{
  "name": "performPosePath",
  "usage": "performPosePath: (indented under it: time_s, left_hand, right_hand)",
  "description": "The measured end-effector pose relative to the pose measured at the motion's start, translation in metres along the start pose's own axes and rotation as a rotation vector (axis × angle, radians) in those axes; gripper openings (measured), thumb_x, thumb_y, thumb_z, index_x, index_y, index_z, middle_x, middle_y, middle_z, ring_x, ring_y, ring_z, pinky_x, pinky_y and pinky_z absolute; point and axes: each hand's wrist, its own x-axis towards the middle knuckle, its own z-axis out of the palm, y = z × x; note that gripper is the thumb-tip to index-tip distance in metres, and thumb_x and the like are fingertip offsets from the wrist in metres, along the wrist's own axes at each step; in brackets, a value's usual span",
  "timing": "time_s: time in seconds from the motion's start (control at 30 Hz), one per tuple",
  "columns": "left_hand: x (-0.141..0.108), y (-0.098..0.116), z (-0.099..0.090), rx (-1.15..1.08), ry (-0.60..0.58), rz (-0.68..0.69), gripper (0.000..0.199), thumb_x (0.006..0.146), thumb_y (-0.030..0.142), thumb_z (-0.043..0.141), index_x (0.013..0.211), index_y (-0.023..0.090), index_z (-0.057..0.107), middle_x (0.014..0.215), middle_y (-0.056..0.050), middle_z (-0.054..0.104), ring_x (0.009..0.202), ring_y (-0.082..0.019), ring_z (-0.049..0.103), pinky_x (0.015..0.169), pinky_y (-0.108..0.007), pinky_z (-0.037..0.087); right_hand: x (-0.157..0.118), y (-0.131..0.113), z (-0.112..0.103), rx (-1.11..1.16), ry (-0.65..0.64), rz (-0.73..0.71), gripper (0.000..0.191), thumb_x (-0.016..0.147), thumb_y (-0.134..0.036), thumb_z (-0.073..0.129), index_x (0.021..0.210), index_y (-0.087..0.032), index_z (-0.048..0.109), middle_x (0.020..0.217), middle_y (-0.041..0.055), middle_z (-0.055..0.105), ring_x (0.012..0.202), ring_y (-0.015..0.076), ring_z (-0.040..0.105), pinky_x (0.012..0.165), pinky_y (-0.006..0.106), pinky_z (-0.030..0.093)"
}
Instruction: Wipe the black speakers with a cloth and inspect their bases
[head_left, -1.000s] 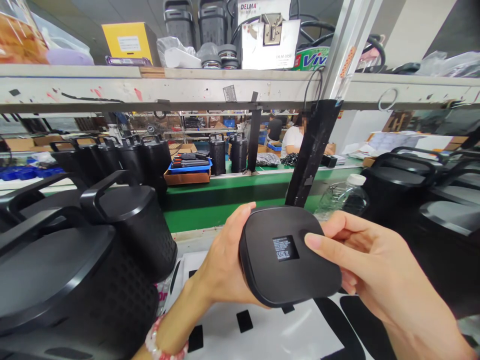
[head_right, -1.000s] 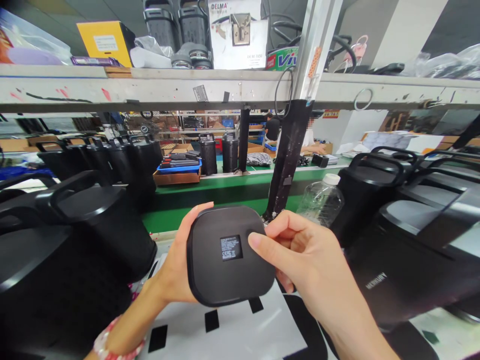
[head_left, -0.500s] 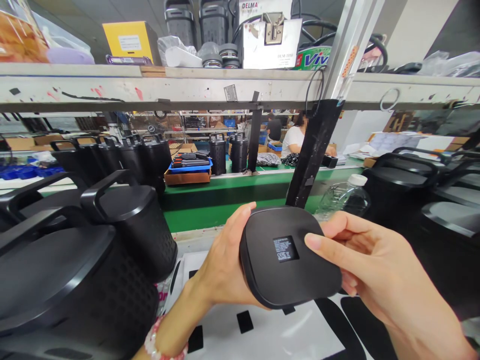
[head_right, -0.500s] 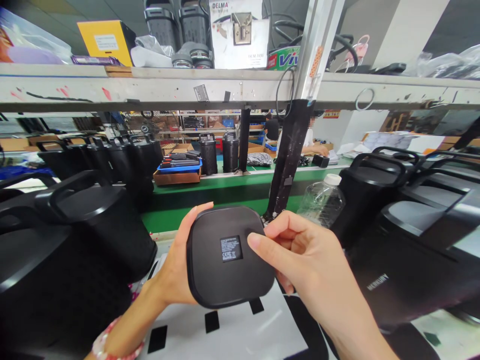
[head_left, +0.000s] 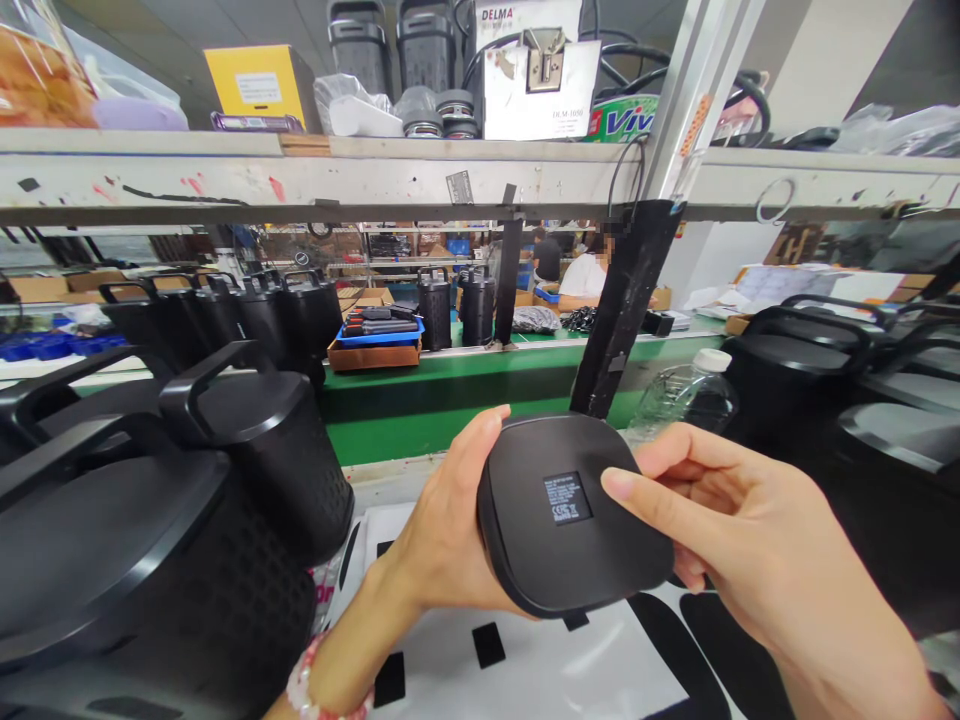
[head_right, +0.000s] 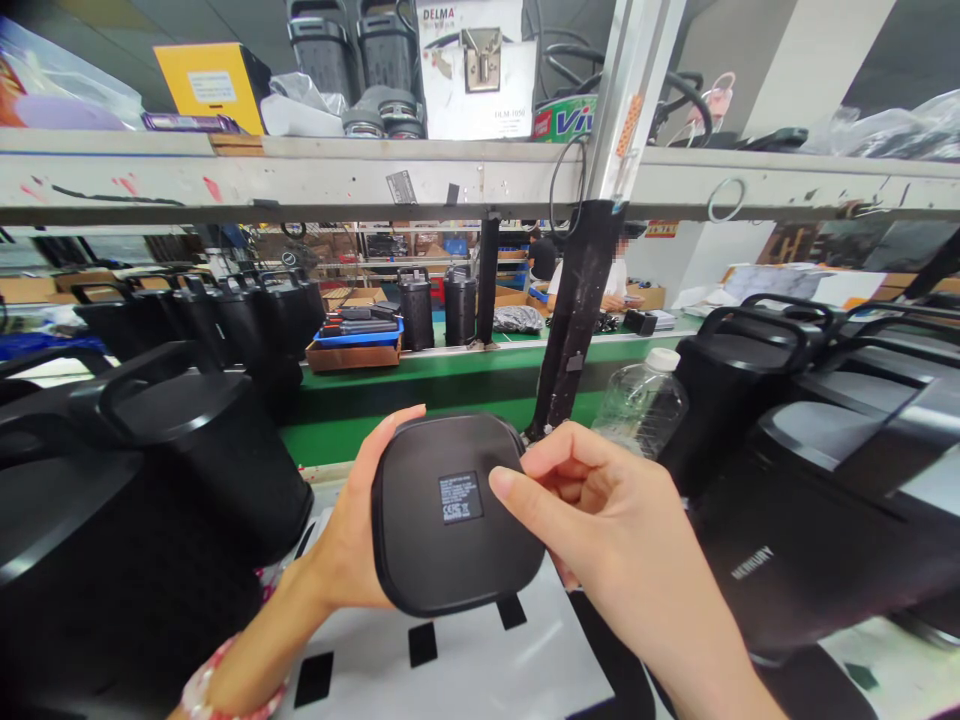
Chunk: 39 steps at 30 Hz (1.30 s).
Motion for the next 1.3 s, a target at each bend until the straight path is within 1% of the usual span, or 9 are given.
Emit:
performPosePath:
  time_s: [0.13, 0.33, 0.53, 0.67, 0.77, 0.9, 1.1, 1.2, 1.3]
  left_hand:
    - [0.001, -0.002, 0.0, 0.049, 0.06, 0.198, 0.107, 0.059, 0.052, 0.086, 0.146, 0.027, 0.03, 0.153, -0.022, 0.027, 0.136, -0.04, 0.043, 0.099, -0.053, 0.052]
    - [-0.007, 0.002, 0.008, 0.068, 0.084, 0.206, 0.086, 0.063, 0.038, 0.088, 0.138, 0.034, 0.046, 0.164, -0.009, 0.003, 0.143, -0.041, 0.032, 0.105, -0.055, 0.049]
    - [-0.019, 0.007, 0.032, -0.107, 0.24, -0.081, 0.089, 0.088, 0.027, 0.066, 0.155, 0.035, 0.009, 0.158, -0.011, 0.029, 0.122, -0.028, 0.06, 0.074, -0.037, 0.068]
    - [-0.015, -0.004, 0.026, -0.092, 0.257, 0.148, 0.097, 0.064, 0.028, 0.088, 0.143, 0.044, 0.034, 0.164, -0.002, 0.014, 0.142, -0.036, 0.038, 0.106, -0.057, 0.05]
    - [-0.008, -0.01, 0.015, -0.096, 0.207, 0.192, 0.121, 0.051, 0.035, 0.095, 0.149, 0.032, 0.023, 0.162, -0.015, 0.012, 0.142, -0.04, 0.035, 0.111, -0.06, 0.042]
    - [-0.005, -0.01, 0.008, -0.03, 0.131, 0.166, 0.123, 0.058, 0.047, 0.089, 0.153, 0.022, 0.016, 0.152, -0.022, 0.033, 0.14, -0.036, 0.04, 0.11, -0.053, 0.044]
    - [-0.006, -0.011, 0.009, 0.039, 0.133, 0.199, 0.118, 0.059, 0.058, 0.084, 0.152, 0.022, 0.021, 0.15, -0.022, 0.035, 0.138, -0.036, 0.043, 0.105, -0.053, 0.048]
    - [-0.006, -0.012, 0.006, 0.024, 0.141, 0.184, 0.117, 0.06, 0.057, 0.084, 0.153, 0.024, 0.02, 0.15, -0.022, 0.037, 0.138, -0.038, 0.042, 0.104, -0.055, 0.049]
    - [-0.006, -0.011, 0.002, 0.049, 0.149, 0.151, 0.12, 0.057, 0.051, 0.087, 0.153, 0.024, 0.02, 0.149, -0.022, 0.039, 0.136, -0.038, 0.046, 0.105, -0.056, 0.048]
  right_hand:
    - [-0.001, 0.0, 0.001, -0.017, 0.007, -0.009, 0.037, 0.065, -0.049, 0.079, 0.065, -0.02, 0.057, 0.053, -0.007, 0.045, 0.039, 0.0042, 0.038, 0.035, 0.014, 0.03]
    - [0.004, -0.004, 0.0, 0.056, -0.004, -0.003, 0.036, 0.062, -0.044, 0.083, 0.064, -0.019, 0.056, 0.053, -0.0072, 0.048, 0.036, 0.0034, 0.038, 0.034, 0.013, 0.03]
    - [0.008, -0.006, -0.001, 0.088, -0.014, -0.018, 0.037, 0.062, -0.045, 0.083, 0.063, -0.019, 0.057, 0.052, -0.0065, 0.048, 0.036, 0.0037, 0.038, 0.033, 0.013, 0.03]
    - [0.008, -0.004, -0.002, 0.066, -0.022, -0.019, 0.037, 0.063, -0.046, 0.082, 0.063, -0.019, 0.056, 0.052, -0.0066, 0.048, 0.036, 0.0042, 0.037, 0.032, 0.014, 0.03]
    - [0.007, 0.0, -0.002, 0.018, -0.031, -0.055, 0.036, 0.067, -0.048, 0.078, 0.064, -0.02, 0.055, 0.051, -0.0069, 0.048, 0.036, 0.0053, 0.038, 0.032, 0.016, 0.03]
    - [0.013, 0.01, 0.0, -0.304, 0.033, -0.369, 0.04, 0.084, -0.053, 0.062, 0.061, -0.021, 0.055, 0.048, -0.005, 0.048, 0.037, 0.0082, 0.041, 0.036, 0.02, 0.031]
    - [0.029, 0.009, -0.013, -0.989, 0.478, -0.695, 0.053, 0.094, -0.057, 0.045, 0.054, -0.022, 0.046, 0.039, -0.0026, 0.043, 0.034, 0.0128, 0.037, 0.04, 0.028, 0.02]
    - [0.031, 0.008, -0.018, -0.843, 0.442, -0.778, 0.039, 0.097, -0.048, 0.045, 0.103, -0.019, 0.069, 0.079, 0.0071, 0.071, 0.063, 0.0206, 0.064, 0.054, 0.031, 0.043]
    - [0.029, 0.018, -0.014, -0.637, -0.1, -0.895, 0.053, 0.101, -0.04, 0.039, 0.153, -0.027, 0.032, 0.151, 0.0068, 0.045, 0.131, 0.0238, 0.05, 0.102, 0.038, 0.044]
